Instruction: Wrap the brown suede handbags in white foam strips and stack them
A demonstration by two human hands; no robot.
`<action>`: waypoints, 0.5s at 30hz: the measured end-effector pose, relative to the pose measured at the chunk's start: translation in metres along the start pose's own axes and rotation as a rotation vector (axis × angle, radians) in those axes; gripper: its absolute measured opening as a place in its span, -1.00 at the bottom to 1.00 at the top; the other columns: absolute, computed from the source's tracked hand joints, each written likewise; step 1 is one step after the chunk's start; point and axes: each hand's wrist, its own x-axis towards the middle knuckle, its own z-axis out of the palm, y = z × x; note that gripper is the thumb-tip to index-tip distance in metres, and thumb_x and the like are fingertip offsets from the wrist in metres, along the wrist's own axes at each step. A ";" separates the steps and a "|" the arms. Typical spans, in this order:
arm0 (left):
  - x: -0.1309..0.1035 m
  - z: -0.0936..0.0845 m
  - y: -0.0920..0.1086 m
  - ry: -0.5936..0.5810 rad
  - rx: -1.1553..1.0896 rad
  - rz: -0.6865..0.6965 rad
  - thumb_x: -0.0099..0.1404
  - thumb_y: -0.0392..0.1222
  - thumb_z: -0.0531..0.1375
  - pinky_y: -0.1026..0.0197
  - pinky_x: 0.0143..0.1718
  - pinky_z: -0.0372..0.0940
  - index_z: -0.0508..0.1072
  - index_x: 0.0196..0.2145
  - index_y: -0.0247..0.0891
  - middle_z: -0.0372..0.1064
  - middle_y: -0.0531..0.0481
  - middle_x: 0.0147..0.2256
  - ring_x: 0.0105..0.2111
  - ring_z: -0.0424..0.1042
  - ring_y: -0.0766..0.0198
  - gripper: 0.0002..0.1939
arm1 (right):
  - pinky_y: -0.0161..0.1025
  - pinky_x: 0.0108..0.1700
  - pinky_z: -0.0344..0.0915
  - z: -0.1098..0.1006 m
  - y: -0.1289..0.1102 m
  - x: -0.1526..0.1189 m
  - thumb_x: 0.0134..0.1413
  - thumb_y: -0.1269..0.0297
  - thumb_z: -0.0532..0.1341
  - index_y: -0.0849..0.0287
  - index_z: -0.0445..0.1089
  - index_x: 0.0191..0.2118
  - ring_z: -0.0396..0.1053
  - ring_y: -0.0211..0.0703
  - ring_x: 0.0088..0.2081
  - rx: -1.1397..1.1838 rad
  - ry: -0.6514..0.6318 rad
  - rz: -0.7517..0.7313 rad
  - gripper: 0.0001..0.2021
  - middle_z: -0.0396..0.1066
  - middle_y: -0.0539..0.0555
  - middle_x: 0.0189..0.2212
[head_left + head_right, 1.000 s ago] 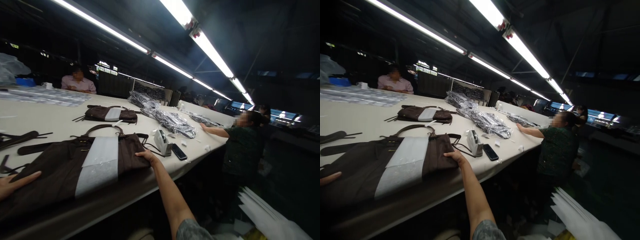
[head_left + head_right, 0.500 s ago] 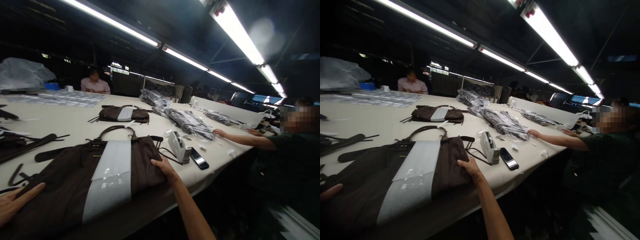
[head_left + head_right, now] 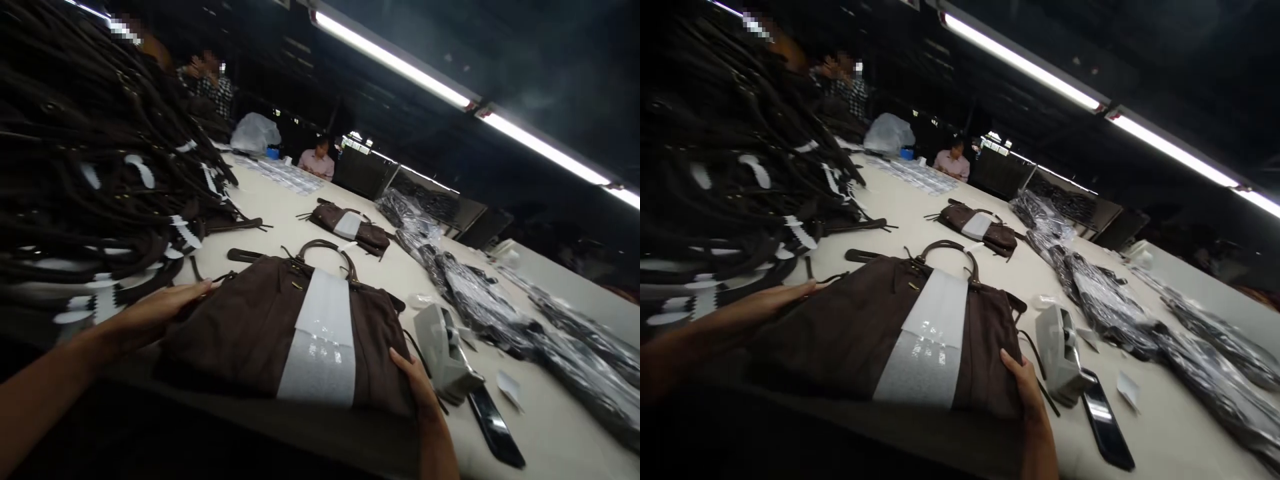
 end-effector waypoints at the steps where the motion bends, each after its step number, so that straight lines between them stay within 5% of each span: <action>1: -0.005 -0.002 -0.003 0.001 -0.040 0.030 0.00 0.32 0.34 0.07 0.10 0.28 0.40 0.07 -0.37 0.49 -0.11 -0.02 0.04 0.40 0.02 -0.15 | -0.11 -0.27 0.45 -0.001 0.000 0.001 -0.34 -0.05 0.48 0.26 0.53 -0.28 0.53 0.13 -0.32 -0.008 -0.005 0.006 -0.48 0.56 0.22 -0.35; 5: -0.020 -0.011 -0.023 0.000 -0.134 0.013 0.04 0.21 0.36 0.17 0.01 0.32 0.26 0.19 -0.26 0.50 -0.04 -0.04 0.05 0.42 0.07 -0.14 | -0.03 -0.20 0.47 -0.001 0.001 -0.001 -0.35 -0.07 0.47 0.22 0.53 -0.29 0.54 0.20 -0.25 -0.027 -0.014 0.003 -0.49 0.56 0.21 -0.33; 9: -0.030 -0.015 -0.037 0.079 -0.123 0.005 0.23 0.19 0.19 0.31 -0.13 0.33 0.28 0.17 -0.22 0.54 0.10 -0.15 -0.04 0.48 0.21 -0.34 | 0.01 -0.16 0.48 0.001 0.001 -0.002 -0.38 -0.09 0.48 0.20 0.54 -0.28 0.53 0.23 -0.21 -0.026 -0.012 0.001 -0.47 0.56 0.22 -0.32; 15: -0.035 -0.009 -0.020 -0.064 -0.101 -0.024 0.10 0.17 0.31 0.22 -0.11 0.37 0.43 0.02 -0.33 0.57 -0.01 -0.22 -0.15 0.52 0.13 -0.35 | 0.04 -0.08 0.46 0.003 -0.001 -0.005 -0.31 -0.06 0.46 0.19 0.53 -0.33 0.53 0.22 -0.19 0.003 -0.041 -0.003 -0.55 0.55 0.22 -0.35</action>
